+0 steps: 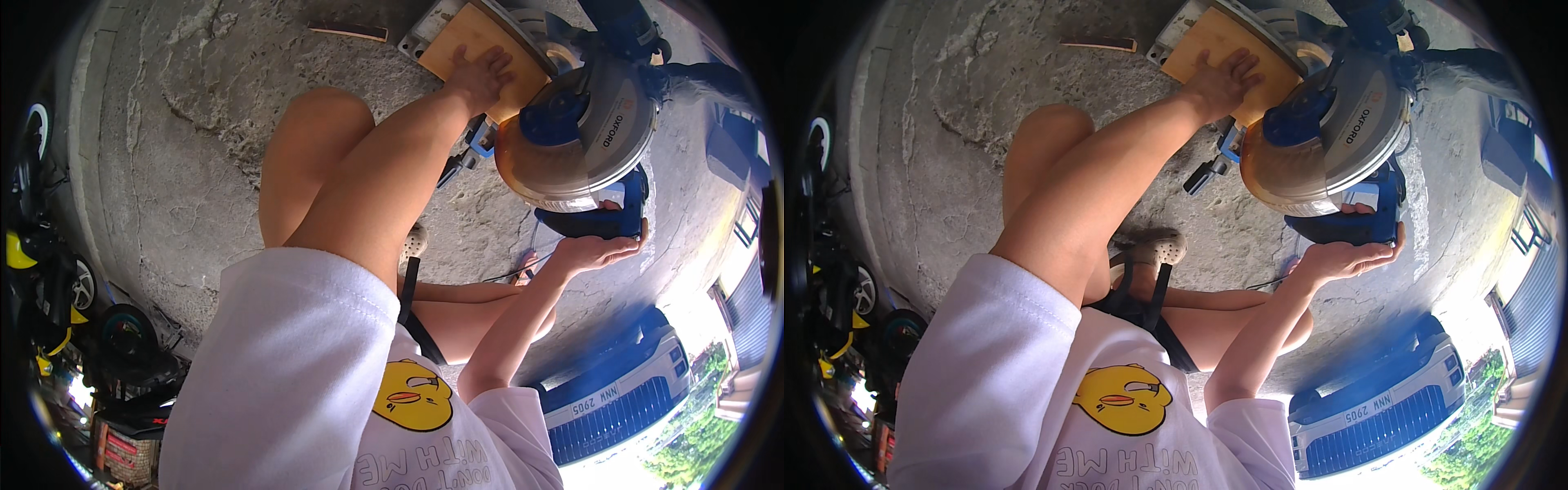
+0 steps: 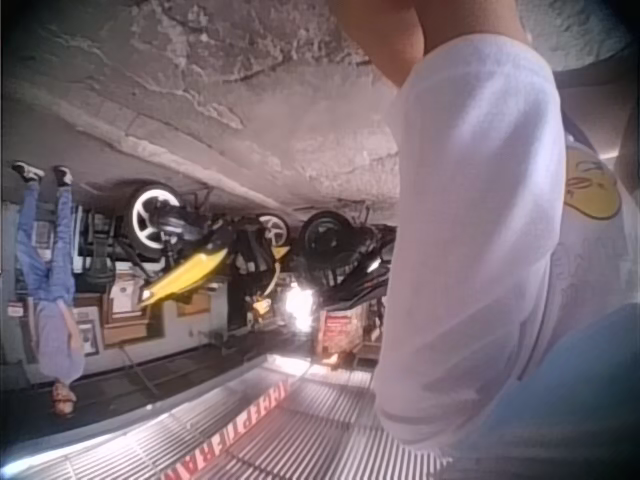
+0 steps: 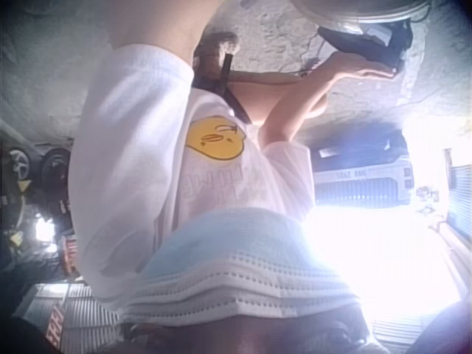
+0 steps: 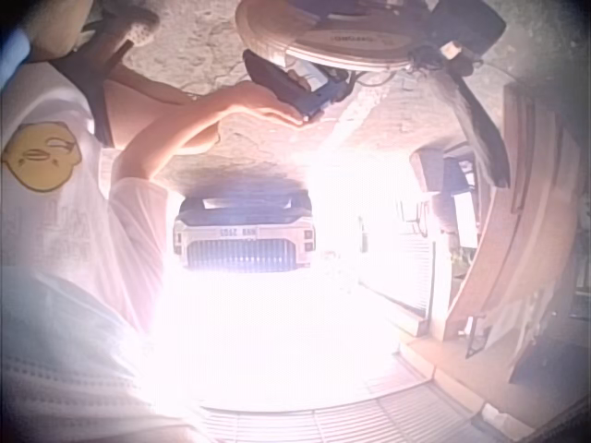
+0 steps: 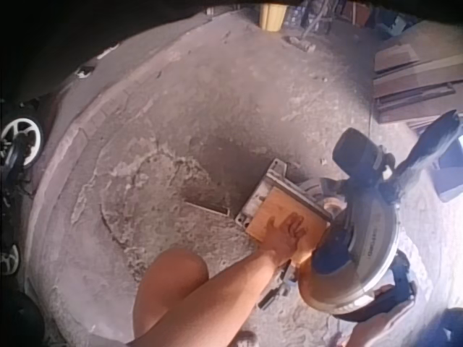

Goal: The person marks a wooden board using a speed square and marker, then moves to a miter saw to cut the board along the marked line. The person sits on the floor while operating the saw and completes the cut.

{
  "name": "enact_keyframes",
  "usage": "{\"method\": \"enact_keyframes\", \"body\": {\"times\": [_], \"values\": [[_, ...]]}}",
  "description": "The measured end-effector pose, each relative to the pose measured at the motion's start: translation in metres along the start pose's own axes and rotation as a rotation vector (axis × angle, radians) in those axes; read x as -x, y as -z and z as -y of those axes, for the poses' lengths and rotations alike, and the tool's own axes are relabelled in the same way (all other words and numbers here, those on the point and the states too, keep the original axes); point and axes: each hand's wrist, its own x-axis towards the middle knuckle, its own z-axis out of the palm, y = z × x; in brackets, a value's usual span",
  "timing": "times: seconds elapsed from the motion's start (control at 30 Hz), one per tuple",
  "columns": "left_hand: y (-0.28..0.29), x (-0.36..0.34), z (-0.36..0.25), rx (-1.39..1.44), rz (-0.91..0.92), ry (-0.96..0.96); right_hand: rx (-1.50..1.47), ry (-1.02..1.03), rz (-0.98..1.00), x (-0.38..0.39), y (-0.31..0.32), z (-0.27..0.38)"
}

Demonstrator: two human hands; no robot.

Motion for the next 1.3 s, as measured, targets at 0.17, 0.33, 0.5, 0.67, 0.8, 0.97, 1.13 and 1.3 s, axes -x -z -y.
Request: {"method": "enact_keyframes", "body": {"times": [0.17,0.33,0.5,0.67,0.8,0.97,1.13,1.3], "values": [[0.023,0.003,0.003,0.022,0.065,-0.061,-0.023,0.003,-0.011,-0.001,-0.001,-0.004],[0.026,0.003,0.004,-0.004,0.078,-0.055,-0.011,0.014,-0.015,-0.001,-0.004,-0.006],[0.025,0.002,0.005,0.018,0.081,-0.060,0.034,0.030,-0.008,-0.001,-0.004,-0.005],[0.024,0.001,0.005,-0.003,0.076,-0.056,0.009,0.027,-0.015,-0.001,-0.003,-0.009],[0.025,0.001,0.003,-0.008,0.073,-0.067,0.003,0.021,-0.010,-0.001,-0.001,-0.009],[0.016,-0.002,0.003,-0.021,0.049,-0.048,0.018,0.018,-0.012,-0.001,-0.002,-0.009],[0.015,-0.002,0.004,0.000,0.035,-0.045,0.018,0.020,-0.019,-0.001,-0.002,-0.010],[-0.001,-0.006,0.003,-0.023,-0.035,-0.007,0.017,0.032,-0.010,0.000,-0.003,-0.010]]}}
